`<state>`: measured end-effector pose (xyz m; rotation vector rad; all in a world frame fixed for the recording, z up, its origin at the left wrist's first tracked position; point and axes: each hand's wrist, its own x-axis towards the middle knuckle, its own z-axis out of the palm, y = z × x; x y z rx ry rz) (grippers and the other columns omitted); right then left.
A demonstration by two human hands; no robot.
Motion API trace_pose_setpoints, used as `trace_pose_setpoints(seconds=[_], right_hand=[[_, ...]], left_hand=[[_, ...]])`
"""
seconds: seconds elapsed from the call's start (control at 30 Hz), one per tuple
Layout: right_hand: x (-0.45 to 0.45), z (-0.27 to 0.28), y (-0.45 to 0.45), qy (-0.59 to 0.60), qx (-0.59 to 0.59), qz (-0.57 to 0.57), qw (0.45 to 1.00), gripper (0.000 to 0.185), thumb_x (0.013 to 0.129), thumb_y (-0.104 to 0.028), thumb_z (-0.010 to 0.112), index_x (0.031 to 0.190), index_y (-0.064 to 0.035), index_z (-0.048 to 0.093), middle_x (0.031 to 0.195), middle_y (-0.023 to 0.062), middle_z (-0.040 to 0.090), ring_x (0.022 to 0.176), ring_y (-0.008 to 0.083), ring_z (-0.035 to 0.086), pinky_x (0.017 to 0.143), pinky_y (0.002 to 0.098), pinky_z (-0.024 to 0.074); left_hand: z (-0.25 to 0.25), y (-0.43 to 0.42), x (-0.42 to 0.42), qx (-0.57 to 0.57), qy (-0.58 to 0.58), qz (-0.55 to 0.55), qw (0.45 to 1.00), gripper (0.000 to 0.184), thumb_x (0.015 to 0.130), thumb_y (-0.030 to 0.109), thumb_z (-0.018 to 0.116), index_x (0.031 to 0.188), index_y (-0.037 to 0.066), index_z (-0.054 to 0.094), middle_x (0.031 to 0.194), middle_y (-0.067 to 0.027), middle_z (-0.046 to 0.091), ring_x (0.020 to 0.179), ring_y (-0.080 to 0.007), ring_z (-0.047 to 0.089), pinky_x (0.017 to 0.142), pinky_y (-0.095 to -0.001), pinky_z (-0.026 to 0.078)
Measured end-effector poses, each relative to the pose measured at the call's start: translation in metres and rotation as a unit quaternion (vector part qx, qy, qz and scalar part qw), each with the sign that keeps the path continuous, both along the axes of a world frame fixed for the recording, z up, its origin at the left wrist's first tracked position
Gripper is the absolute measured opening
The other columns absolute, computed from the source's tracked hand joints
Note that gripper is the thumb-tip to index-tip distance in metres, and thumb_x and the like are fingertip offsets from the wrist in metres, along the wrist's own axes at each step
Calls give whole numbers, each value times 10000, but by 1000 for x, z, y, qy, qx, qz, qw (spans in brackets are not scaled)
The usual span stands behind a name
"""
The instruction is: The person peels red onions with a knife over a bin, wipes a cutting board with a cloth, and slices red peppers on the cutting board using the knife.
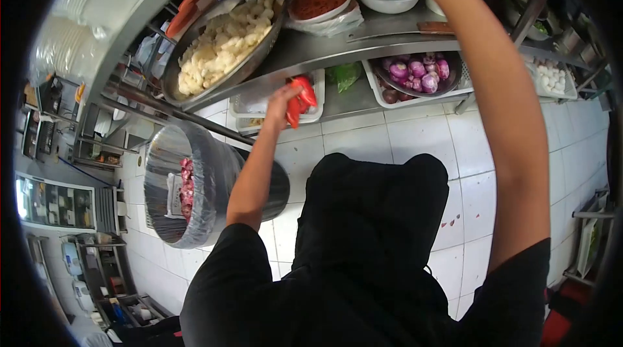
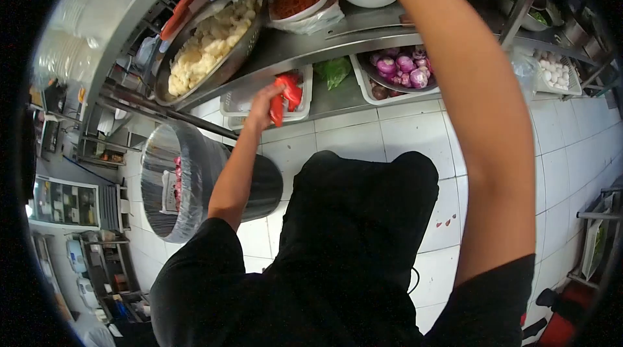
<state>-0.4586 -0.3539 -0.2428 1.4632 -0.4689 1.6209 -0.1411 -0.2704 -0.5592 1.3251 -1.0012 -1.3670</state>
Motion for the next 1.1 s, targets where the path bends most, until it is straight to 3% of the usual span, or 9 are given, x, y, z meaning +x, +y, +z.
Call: trace_pose_setpoints(seconds=[0.1,0.4,0.83,0.9,0.93,0.97,1.03,1.07,1.1], right_hand=[[-6,7,16,9,147,14,989,351,874,-224,657,1166,-39,594,1095,181,634,949,335,614,849,469,464],[-14,45,54,3,348,39,937,399,825,-198,730,1160,-23,603,1118,130,591,916,328,564,834,440,469],[-26,137,193,10,626,27,780,225,875,-140,656,1085,-62,673,968,149,644,840,383,604,820,468,480],[-40,112,240,-81,687,98,715,182,922,-182,614,1003,-40,696,851,178,666,774,399,626,744,497,488],[-59,85,260,5,747,65,661,280,976,-271,543,958,-35,691,843,206,678,778,411,643,698,517,488],[-75,76,280,84,854,2,514,444,1024,-382,427,1017,-40,711,881,226,677,843,404,644,761,472,511],[-117,-21,326,145,885,-22,442,470,1035,-391,411,1006,-32,714,893,168,716,881,346,684,829,441,540],[-155,-94,345,337,826,-26,451,490,1038,-419,411,1005,-45,726,919,143,729,879,281,703,820,411,548],[-174,-122,360,335,891,9,306,429,995,-426,494,1036,-62,717,925,116,728,863,238,709,796,395,555]], left_hand=[[-7,25,-32,139,70,-44,987,341,872,231,732,1137,50,618,884,-36,654,772,-158,622,677,-317,516],[187,110,-170,238,97,-229,939,531,826,183,793,1257,-39,577,1062,-114,673,893,-184,670,764,-315,548],[454,257,-56,148,279,-47,948,341,909,179,695,1196,17,608,979,-73,674,794,-182,662,694,-323,547],[475,272,-29,107,299,4,948,315,916,198,686,1173,33,611,964,-60,668,788,-172,655,700,-308,537],[483,280,-17,89,313,35,945,301,918,206,684,1160,42,613,955,-53,665,788,-167,651,706,-302,533],[492,291,-9,79,321,76,941,283,917,205,683,1146,52,615,947,-45,661,794,-163,649,709,-304,531],[502,308,10,45,323,158,932,242,920,203,675,1114,71,619,933,-32,657,805,-155,647,709,-311,528],[509,321,16,34,310,202,929,253,922,199,671,1136,74,621,943,-35,662,807,-155,645,706,-314,526],[520,335,19,18,307,245,919,277,920,203,673,1157,71,617,951,-38,663,807,-155,644,707,-315,525]])
